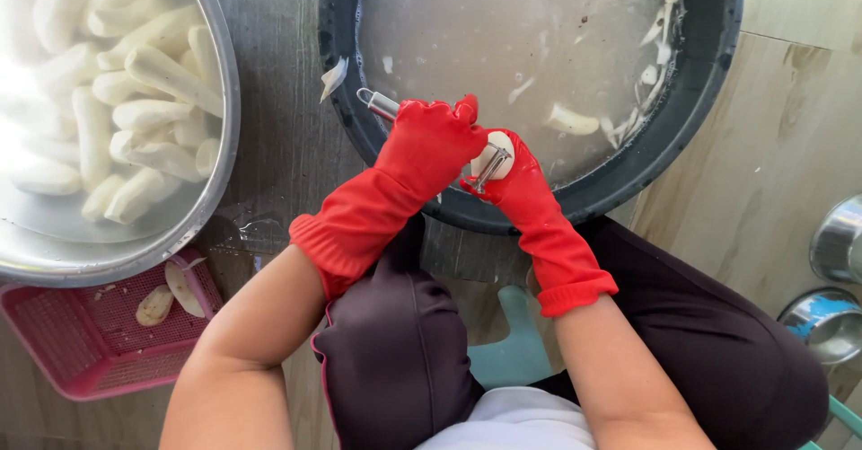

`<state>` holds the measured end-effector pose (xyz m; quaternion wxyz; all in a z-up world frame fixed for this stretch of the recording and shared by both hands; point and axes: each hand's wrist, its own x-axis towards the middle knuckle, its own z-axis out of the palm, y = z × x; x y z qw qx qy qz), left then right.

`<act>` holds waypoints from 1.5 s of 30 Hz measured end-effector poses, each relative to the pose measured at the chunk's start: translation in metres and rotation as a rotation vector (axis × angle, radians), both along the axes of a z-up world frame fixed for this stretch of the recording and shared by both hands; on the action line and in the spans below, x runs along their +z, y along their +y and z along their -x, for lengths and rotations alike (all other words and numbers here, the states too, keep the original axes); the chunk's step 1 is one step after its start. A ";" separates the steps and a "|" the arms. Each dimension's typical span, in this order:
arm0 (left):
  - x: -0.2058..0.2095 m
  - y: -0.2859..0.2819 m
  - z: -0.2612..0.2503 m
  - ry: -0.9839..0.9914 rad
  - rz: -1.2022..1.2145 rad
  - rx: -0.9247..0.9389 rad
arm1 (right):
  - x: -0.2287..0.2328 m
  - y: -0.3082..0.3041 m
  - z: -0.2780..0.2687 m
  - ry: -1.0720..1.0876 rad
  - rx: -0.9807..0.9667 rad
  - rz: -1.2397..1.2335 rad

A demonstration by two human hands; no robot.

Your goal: Peeling white vegetables using a hand peeler over a basin of water and placing them into a separate bowl.

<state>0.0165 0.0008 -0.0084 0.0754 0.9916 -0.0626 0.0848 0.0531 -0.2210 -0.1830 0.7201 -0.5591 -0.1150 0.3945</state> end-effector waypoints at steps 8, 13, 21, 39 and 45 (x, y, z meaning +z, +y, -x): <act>-0.054 0.027 0.004 0.120 -0.095 0.140 | 0.056 0.007 -0.004 -0.124 0.011 0.160; -0.073 0.010 0.013 0.264 0.078 0.098 | 0.094 0.021 -0.012 -0.391 0.278 0.623; -0.023 0.029 0.001 0.142 0.207 0.449 | 0.059 0.008 -0.013 -0.015 -0.040 0.341; -0.119 0.052 0.009 0.697 0.370 0.625 | 0.047 -0.002 -0.021 0.917 -0.369 0.315; -0.073 0.034 0.055 0.644 0.675 0.566 | 0.118 0.019 -0.037 1.136 -0.241 -0.009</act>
